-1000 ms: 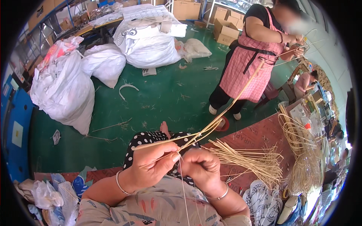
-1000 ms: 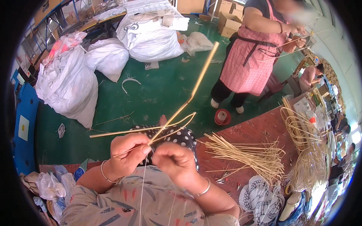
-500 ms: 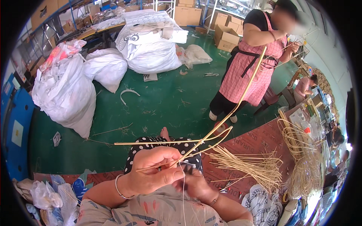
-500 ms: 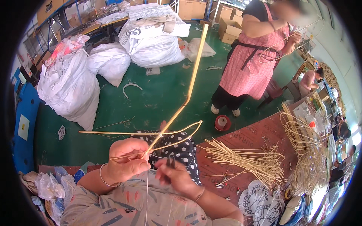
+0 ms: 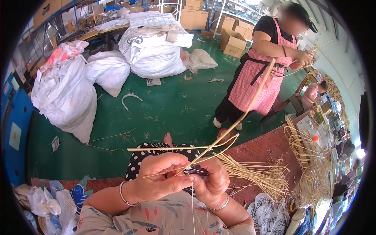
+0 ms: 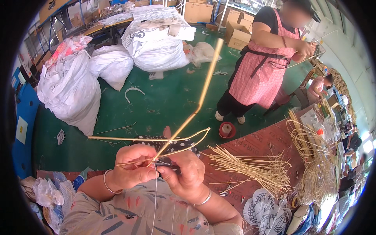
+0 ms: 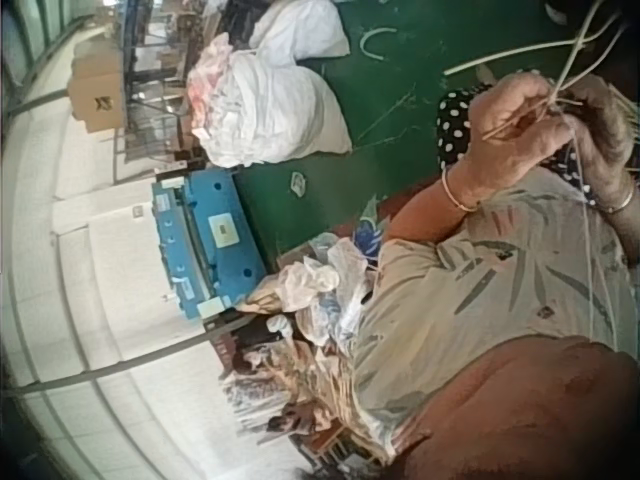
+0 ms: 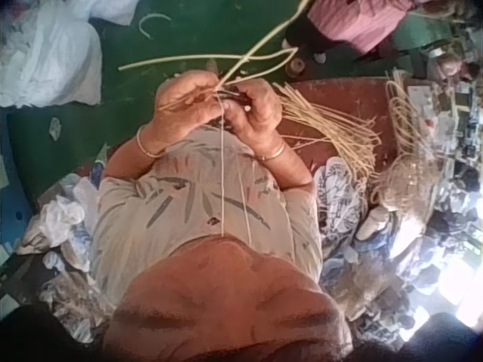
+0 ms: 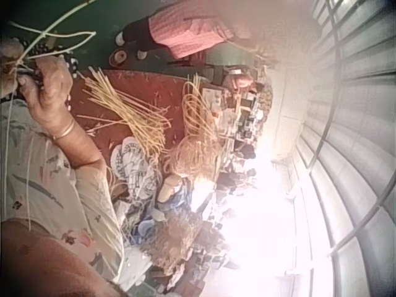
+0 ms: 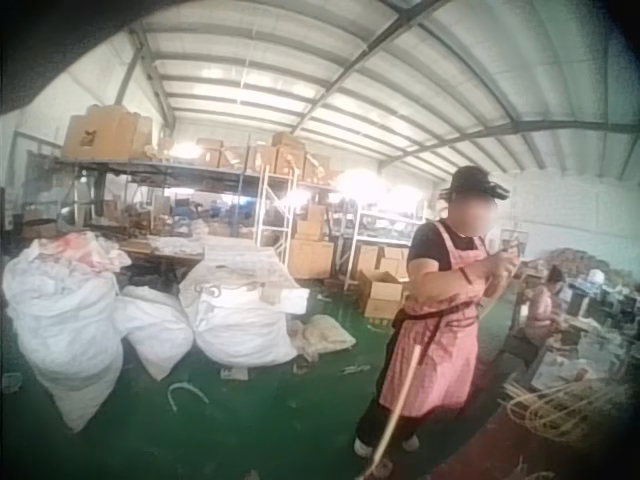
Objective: The person sits on a red mat on the floor and weaves thin bamboo strips together by hand. They repeatedly wrap a flexible strip around a bundle of straight bamboo sticks to create a woven structure. The person works continuously on the same item, manipulating the bamboo with both hands.
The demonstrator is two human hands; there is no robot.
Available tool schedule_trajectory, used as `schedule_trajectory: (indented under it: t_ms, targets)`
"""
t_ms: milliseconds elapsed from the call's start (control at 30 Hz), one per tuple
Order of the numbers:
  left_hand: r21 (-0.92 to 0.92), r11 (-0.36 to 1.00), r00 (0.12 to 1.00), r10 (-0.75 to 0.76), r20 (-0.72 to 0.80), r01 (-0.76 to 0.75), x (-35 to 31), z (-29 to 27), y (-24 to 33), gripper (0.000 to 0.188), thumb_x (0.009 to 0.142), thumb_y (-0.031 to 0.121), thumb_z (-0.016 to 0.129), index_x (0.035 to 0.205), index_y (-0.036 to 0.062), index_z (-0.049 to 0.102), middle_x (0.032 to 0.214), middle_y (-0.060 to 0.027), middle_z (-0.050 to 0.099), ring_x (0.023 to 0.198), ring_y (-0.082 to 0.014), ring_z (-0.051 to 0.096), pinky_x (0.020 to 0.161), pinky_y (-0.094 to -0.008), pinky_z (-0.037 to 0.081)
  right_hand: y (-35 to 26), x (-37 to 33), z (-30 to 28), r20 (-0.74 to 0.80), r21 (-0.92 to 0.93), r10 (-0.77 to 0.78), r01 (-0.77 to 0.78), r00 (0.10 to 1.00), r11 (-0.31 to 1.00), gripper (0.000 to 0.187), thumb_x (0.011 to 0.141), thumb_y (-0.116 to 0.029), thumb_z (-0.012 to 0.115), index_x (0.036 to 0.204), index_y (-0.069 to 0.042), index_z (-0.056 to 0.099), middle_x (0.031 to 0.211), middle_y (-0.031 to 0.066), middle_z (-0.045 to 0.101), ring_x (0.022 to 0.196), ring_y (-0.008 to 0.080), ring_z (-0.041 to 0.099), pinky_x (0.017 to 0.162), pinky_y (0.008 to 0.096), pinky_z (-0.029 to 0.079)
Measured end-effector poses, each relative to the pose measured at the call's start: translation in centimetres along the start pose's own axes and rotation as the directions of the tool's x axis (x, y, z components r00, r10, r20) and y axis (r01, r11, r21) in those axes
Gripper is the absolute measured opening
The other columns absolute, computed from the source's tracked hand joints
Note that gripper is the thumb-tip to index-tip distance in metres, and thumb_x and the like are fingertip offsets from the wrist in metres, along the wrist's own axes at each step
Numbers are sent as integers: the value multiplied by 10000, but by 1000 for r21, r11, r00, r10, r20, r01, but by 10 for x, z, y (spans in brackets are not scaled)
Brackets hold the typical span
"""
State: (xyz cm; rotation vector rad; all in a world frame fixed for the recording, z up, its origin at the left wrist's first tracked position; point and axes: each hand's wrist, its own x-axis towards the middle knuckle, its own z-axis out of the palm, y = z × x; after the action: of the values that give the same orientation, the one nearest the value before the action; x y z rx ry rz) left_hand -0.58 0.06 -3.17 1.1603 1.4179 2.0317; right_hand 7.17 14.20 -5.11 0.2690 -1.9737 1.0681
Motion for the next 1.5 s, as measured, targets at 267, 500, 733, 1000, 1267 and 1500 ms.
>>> schedule_trajectory:
  t_ms: [267,500,733,1000,1267,1500]
  targets:
    - [-32,995,995,-98,-26,97,0,0,-2,255,766,55,662,952,-46,520,635,4,496,531,-20,425,466,-181,324,9,3,2,11,-63,-47,47,999,997,219,784,-151,645,880,-14,503,751,75,558,593,135,501,530,254,410]
    - [-90,982,984,-174,-49,169,1,-9,-16,159,841,98,573,928,-34,554,691,-11,532,544,-29,456,462,-177,357,9,7,11,260,769,644,-558,719,313,231,742,-157,678,891,-33,551,705,46,578,551,125,520,491,221,430]
    - [114,938,944,-319,-87,327,-36,-35,-42,154,837,148,581,923,21,562,712,-18,572,589,-47,530,488,-207,422,20,15,35,76,751,806,-565,587,340,101,796,-90,557,753,-65,470,558,55,492,445,141,445,405,255,385]
    - [148,842,282,-5,-959,519,-138,-146,-13,73,844,129,534,832,65,566,609,29,505,511,-41,455,442,-195,380,75,-28,39,308,538,724,-741,617,402,245,752,-253,655,887,-70,562,604,27,552,442,89,449,378,185,299]
    - [-247,683,-462,149,-874,687,-404,-217,-29,171,767,161,532,669,31,583,550,-73,543,420,-160,509,360,-297,403,167,-77,-34,-101,454,948,-834,301,313,125,791,-225,595,822,-115,545,581,-18,511,417,50,433,351,157,288]
    - [-57,-793,-162,-53,-985,607,-559,-254,-93,315,767,264,552,1051,126,566,1043,-98,572,947,-245,564,776,-401,458,239,-205,-151,-184,7,882,-896,434,443,220,819,-276,525,707,-87,538,554,-27,468,413,71,374,351,254,272]
